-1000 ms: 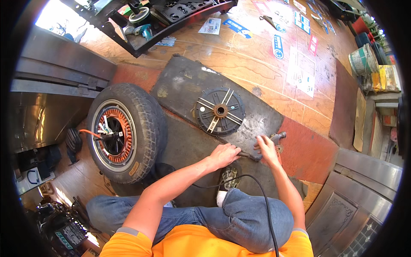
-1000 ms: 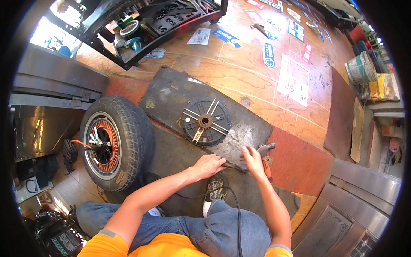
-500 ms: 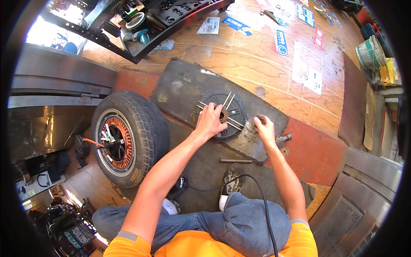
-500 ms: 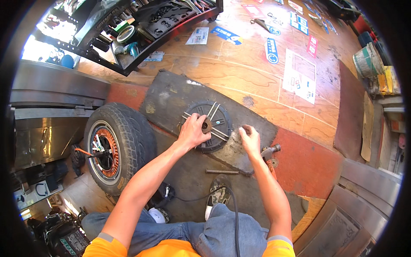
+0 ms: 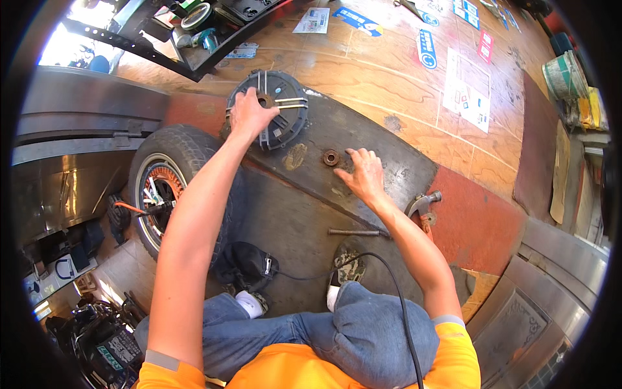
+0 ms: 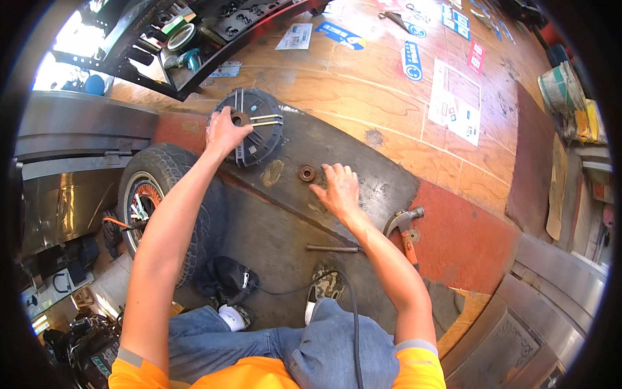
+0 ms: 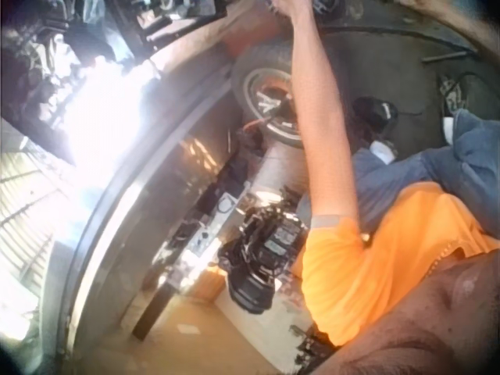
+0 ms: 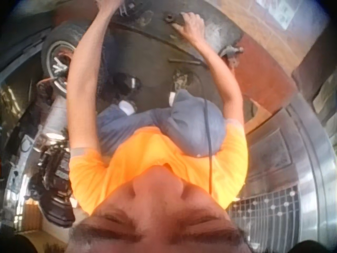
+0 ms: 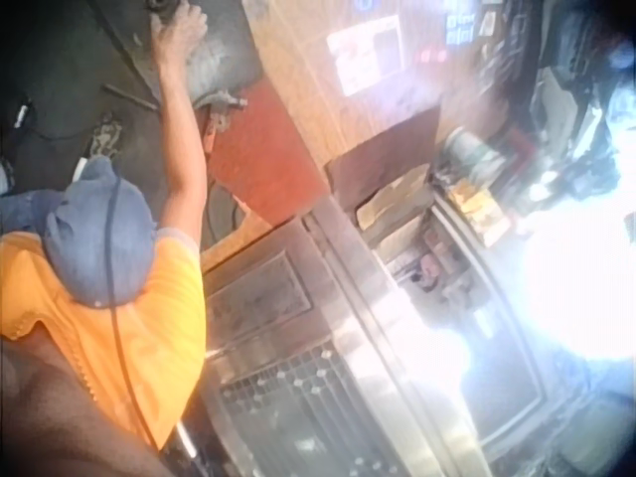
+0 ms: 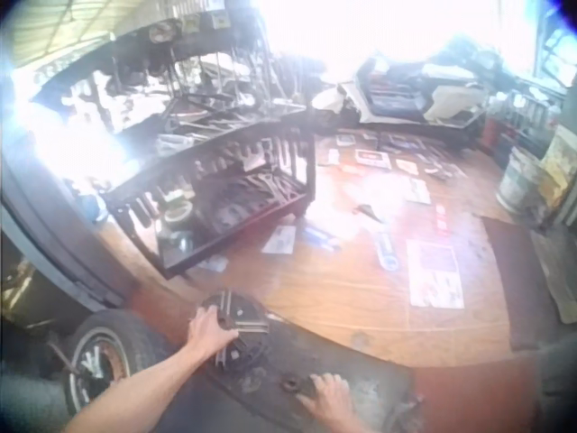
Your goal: The person removes the seat from a scooter, then disassembles the rear wheel motor. They separate the stator and rotor, strip and reattach wires to the rotor, and reassemble the motor components.
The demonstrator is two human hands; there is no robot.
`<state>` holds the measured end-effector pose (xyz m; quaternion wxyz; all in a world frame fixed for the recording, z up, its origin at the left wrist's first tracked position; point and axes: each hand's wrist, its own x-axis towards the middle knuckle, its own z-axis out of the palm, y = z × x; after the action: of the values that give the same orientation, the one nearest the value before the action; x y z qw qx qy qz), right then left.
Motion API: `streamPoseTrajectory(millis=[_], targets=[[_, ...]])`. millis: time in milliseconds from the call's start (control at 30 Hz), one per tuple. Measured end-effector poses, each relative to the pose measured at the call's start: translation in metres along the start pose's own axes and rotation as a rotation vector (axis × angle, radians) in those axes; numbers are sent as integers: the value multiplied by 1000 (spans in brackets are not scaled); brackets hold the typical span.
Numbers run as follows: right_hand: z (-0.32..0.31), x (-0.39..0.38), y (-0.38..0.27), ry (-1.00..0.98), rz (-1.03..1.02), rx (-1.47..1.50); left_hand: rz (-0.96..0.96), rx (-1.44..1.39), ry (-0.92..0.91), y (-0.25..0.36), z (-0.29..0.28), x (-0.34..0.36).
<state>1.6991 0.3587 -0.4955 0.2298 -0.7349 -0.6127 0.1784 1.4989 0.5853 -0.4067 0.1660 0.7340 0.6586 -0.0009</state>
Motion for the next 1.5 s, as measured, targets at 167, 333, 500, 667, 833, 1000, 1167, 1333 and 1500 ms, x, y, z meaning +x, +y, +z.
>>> streamPoseTrajectory(millis=[167, 333, 500, 667, 833, 1000, 1167, 1333, 1500], targets=[[17, 11, -10, -9, -57, -29, -61, -38, -144, -9, 17, -13], [22, 15, -9, 31, -53, -32, 185, -330, 55, -14, 10, -52], [10, 15, -6, 80, 1, 18, 152, -711, 4, -26, 12, -119], [-36, 31, 13, -65, 393, 537, 91, -726, -206, -41, 21, -175], [-64, 47, 34, -188, 415, 421, 123, -653, -323, -54, 29, -194], [-41, 16, 27, -74, 66, -96, 139, -615, -351, -58, 36, -202], [-26, 7, -3, 14, 83, 226, 84, -761, -407, -52, 41, -201], [-53, -2, -53, 53, 54, 497, -79, -1213, -491, -29, 27, -193], [-81, -7, -95, -31, 117, 780, -269, -1747, -722, -1, -8, -189]])
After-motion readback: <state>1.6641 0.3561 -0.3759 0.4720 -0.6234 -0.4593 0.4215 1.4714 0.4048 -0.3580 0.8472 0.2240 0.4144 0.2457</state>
